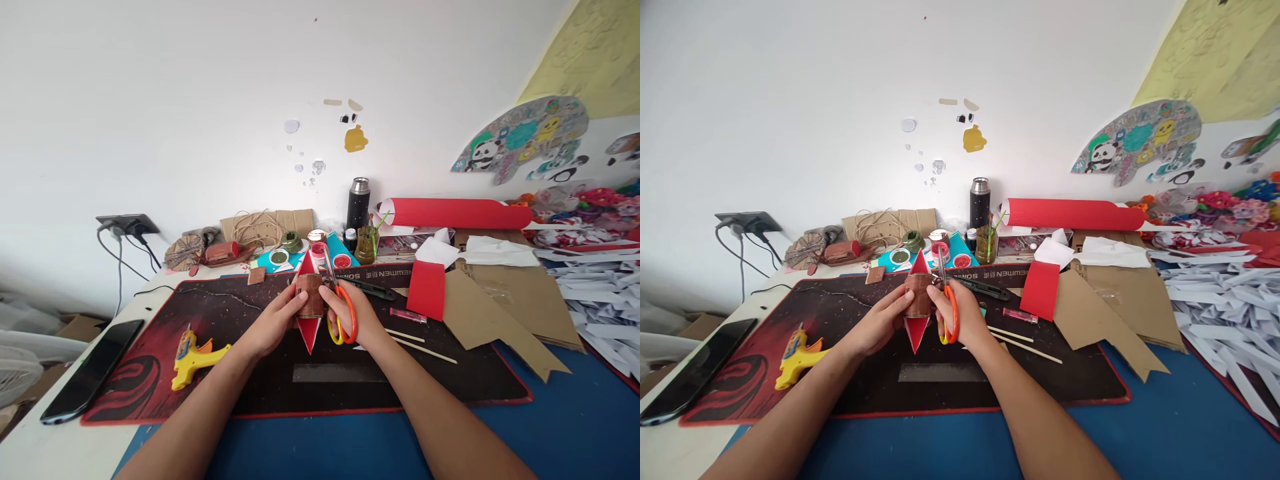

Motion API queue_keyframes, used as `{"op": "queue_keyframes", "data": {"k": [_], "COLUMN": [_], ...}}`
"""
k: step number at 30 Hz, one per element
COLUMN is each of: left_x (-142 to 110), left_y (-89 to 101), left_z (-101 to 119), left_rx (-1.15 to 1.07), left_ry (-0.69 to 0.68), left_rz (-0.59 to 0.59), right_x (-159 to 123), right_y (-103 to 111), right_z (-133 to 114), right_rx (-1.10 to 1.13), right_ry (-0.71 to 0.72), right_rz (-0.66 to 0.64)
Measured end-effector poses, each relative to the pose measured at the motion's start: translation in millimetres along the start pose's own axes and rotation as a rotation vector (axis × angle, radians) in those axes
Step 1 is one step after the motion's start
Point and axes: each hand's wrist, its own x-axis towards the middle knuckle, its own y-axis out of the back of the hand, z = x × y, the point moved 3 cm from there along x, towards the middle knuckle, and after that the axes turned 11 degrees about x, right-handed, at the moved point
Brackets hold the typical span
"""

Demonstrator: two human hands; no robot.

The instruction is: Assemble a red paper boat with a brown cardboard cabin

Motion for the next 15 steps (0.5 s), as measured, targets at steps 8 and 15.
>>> {"op": "queue_keyframes", "data": {"k": [8,15], "left_x": [3,4], "left_y": [6.4,9.2], "left_z": [5,8], "left_rx": [-0.157,-0.050], "left_ry": [-0.008,-0.078], "left_rz": [0.026,0.071], "right_x": [0,-1], "right_y": [0,-2], "right_z": [1,-8], "right_rx": [0.019,0.040], "right_ry": [0.018,0.013], "right_rz": [0.010,0.041]}}
